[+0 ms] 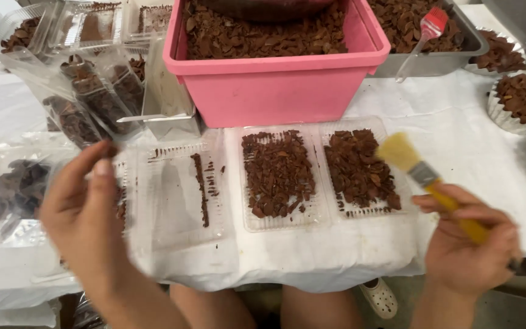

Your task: Sorting and cleaning cocoa nibs in plastic trays using a brush and hands to remove debris.

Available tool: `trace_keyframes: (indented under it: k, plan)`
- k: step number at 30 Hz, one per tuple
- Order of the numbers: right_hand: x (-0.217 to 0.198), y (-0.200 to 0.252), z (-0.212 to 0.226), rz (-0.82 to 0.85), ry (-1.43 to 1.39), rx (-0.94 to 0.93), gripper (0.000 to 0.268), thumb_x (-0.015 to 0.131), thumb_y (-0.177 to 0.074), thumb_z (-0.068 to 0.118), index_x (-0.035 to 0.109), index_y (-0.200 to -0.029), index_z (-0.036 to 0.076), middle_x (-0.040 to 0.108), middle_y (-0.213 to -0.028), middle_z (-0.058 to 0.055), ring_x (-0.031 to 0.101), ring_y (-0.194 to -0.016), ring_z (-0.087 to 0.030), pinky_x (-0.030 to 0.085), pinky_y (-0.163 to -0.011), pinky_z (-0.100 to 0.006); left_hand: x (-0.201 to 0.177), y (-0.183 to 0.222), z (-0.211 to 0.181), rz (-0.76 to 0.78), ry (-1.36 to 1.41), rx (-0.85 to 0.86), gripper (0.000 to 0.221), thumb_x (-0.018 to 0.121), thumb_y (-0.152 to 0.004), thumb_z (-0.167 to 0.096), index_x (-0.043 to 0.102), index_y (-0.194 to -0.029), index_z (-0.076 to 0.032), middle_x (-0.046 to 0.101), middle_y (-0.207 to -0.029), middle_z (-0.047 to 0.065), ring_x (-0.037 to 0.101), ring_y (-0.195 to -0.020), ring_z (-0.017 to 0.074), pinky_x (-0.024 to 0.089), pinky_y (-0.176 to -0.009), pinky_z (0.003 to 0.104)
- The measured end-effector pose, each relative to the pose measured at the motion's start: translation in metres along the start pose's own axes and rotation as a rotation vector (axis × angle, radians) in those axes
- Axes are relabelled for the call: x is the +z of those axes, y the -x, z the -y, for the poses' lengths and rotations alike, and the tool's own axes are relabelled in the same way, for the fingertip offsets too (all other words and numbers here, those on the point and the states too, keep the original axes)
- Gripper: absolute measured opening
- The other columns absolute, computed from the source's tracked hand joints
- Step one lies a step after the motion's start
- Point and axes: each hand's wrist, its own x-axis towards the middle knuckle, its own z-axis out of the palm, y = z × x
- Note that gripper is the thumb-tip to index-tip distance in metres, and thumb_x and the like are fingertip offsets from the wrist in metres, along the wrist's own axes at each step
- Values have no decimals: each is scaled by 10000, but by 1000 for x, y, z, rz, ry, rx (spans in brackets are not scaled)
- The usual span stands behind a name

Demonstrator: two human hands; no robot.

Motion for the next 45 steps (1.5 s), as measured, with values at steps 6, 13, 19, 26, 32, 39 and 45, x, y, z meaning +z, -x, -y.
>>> trace_keyframes:
  k: [6,13,19,26,32,39,45]
  plan:
    - [-3,-7,6,-424,91,258,393,473,-1081,534,603,-922,199,753,-1165,-121,756,-878,-340,692,-850,-351,-47,-2,65,250,-1023,-247,324,552,-979,-345,785,-1190,-266,728,-1243,-19,436,-1261,383,212,-858,508]
    - [-9,-7,-15,-502,-18,301,417,484,-1023,555,623,-888,186,756,-1128,-161,755,-864,-336,669,-736,-352,53,10,16,310,-819,272,281,651,-989,-274,722,-1248,-190,675,-1373,50,527,-1298,325,253,-1080,551]
    - [-11,-12,-13,-679,-168,426,412,508,-935,558,647,-764,210,771,-1039,-144,678,-712,-322,537,-664,-342,184,15,-25,1051,-865,328,304,416,-877,44,701,-924,-51,704,-984,88,565,-1037,327,430,-976,539]
    - [-18,-7,-16,-548,-155,390,423,489,-1003,542,654,-827,195,761,-1065,-145,704,-743,-337,629,-714,-376,230,13,-5,1394,-1106,268,413,479,-897,-57,661,-1264,-107,615,-1319,129,455,-1296,360,365,-1089,576]
    - [-20,-4,-17,-521,-155,384,420,507,-1002,552,647,-841,190,755,-1077,-151,704,-756,-342,606,-702,-369,224,8,9,1358,-1088,225,412,495,-854,30,683,-1202,-84,672,-1198,130,585,-1164,359,490,-993,530]
    - [-23,-3,-20,-502,-120,372,420,508,-1007,568,645,-857,200,746,-1083,-148,693,-741,-350,591,-688,-366,192,0,-4,1189,-662,208,171,578,-877,-93,722,-935,-23,735,-948,203,676,-887,399,545,-748,520]
    - [-8,4,-12,-378,80,246,431,404,-1081,593,599,-1014,216,715,-1210,-134,726,-872,-308,642,-797,-349,165,-6,-1,1119,-179,125,172,579,-938,-174,726,-989,-100,790,-903,13,642,-782,191,446,-753,330]
